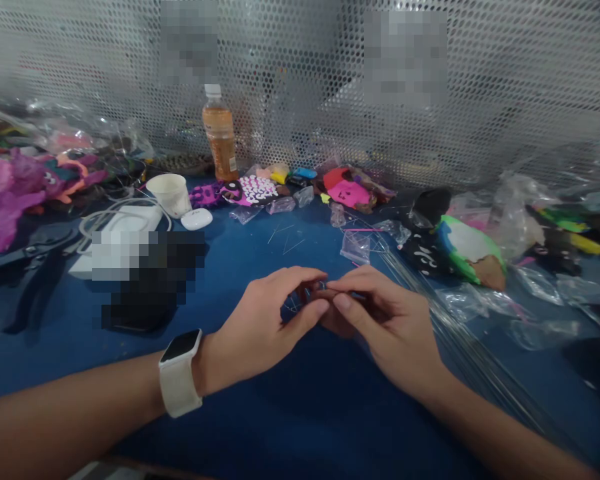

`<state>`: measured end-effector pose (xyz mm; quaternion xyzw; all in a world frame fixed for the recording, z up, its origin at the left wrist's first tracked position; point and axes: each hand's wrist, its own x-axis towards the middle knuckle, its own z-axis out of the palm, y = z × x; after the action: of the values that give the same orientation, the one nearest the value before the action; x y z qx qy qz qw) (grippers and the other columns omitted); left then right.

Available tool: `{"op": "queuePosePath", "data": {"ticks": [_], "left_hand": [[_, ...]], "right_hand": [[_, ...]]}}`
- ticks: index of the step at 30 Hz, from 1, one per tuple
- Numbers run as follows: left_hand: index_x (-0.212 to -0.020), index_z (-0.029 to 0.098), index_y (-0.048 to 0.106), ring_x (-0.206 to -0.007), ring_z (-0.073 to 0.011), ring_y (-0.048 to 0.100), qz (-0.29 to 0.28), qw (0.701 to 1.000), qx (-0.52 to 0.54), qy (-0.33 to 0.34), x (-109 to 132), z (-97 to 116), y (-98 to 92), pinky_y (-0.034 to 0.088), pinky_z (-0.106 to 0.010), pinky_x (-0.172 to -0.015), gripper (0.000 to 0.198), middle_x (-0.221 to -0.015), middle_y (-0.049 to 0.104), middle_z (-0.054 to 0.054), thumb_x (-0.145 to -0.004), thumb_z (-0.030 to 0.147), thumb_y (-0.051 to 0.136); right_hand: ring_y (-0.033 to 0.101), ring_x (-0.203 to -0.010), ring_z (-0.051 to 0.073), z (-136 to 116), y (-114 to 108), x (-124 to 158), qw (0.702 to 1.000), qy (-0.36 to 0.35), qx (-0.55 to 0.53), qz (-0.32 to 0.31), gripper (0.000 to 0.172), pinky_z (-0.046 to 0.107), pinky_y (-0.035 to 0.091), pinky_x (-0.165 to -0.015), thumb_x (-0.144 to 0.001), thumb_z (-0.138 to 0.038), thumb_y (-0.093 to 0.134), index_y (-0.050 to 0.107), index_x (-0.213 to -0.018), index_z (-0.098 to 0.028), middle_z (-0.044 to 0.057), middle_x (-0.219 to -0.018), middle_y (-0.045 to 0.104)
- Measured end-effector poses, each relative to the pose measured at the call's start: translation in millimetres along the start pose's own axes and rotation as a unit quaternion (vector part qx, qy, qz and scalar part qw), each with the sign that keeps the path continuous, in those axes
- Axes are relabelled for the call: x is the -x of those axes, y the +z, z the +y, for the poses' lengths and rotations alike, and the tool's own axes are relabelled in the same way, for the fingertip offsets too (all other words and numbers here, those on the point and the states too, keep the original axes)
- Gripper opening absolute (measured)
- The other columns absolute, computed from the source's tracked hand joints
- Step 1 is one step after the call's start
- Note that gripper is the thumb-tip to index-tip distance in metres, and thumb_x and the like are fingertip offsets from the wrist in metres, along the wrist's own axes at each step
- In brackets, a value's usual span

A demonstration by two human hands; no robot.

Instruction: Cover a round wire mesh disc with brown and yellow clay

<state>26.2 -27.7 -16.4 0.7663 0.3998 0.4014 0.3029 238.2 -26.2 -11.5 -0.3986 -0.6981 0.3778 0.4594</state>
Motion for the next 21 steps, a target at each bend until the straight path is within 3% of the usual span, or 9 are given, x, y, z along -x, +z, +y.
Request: {"op": "queuePosePath", "data": {"ticks": [7, 16, 21], "left_hand": [[-0.114, 0.024, 0.073, -0.090, -0.0147, 0.071, 0.022, 0.999, 0.048, -0.005, -1.5, 2.2, -1.2, 0.056, -0.025, -0.079, 0.018, -0.102, 0.077, 0.001, -0.097, 0.029, 0.076], [-0.118, 0.026, 0.080, -0.101, -0.0180, 0.073, 0.042, 0.995, 0.086, -0.005, -1.1, -0.8, -2.2, 0.060, -0.030, -0.091, 0.019, -0.111, 0.079, -0.003, -0.101, 0.023, 0.071], [-0.115, 0.025, 0.081, -0.100, -0.0163, 0.072, 0.053, 0.995, 0.081, 0.001, -1.6, -2.0, -2.6, 0.060, -0.029, -0.089, 0.019, -0.110, 0.078, -0.003, -0.104, 0.023, 0.067]], "right_hand": [[0.072, -0.079, 0.015, -1.9, 1.1, -3.3, 0.995, 0.000, 0.082, 0.054, 0.010, 0.027, 0.063, -0.069, -0.103, -0.030, 0.065, 0.075, -0.104, -0.027, 0.001, -0.091, 0.075], [0.073, -0.076, 0.018, 0.5, -2.3, -3.1, 0.998, -0.029, 0.057, 0.027, 0.005, 0.033, 0.064, -0.067, -0.098, -0.031, 0.073, 0.074, -0.099, -0.026, 0.003, -0.094, 0.071], [0.075, -0.079, 0.018, 0.9, 0.0, -2.7, 0.998, -0.025, 0.047, 0.019, 0.013, 0.035, 0.066, -0.072, -0.098, -0.028, 0.073, 0.074, -0.111, -0.026, 0.003, -0.094, 0.074]]}}
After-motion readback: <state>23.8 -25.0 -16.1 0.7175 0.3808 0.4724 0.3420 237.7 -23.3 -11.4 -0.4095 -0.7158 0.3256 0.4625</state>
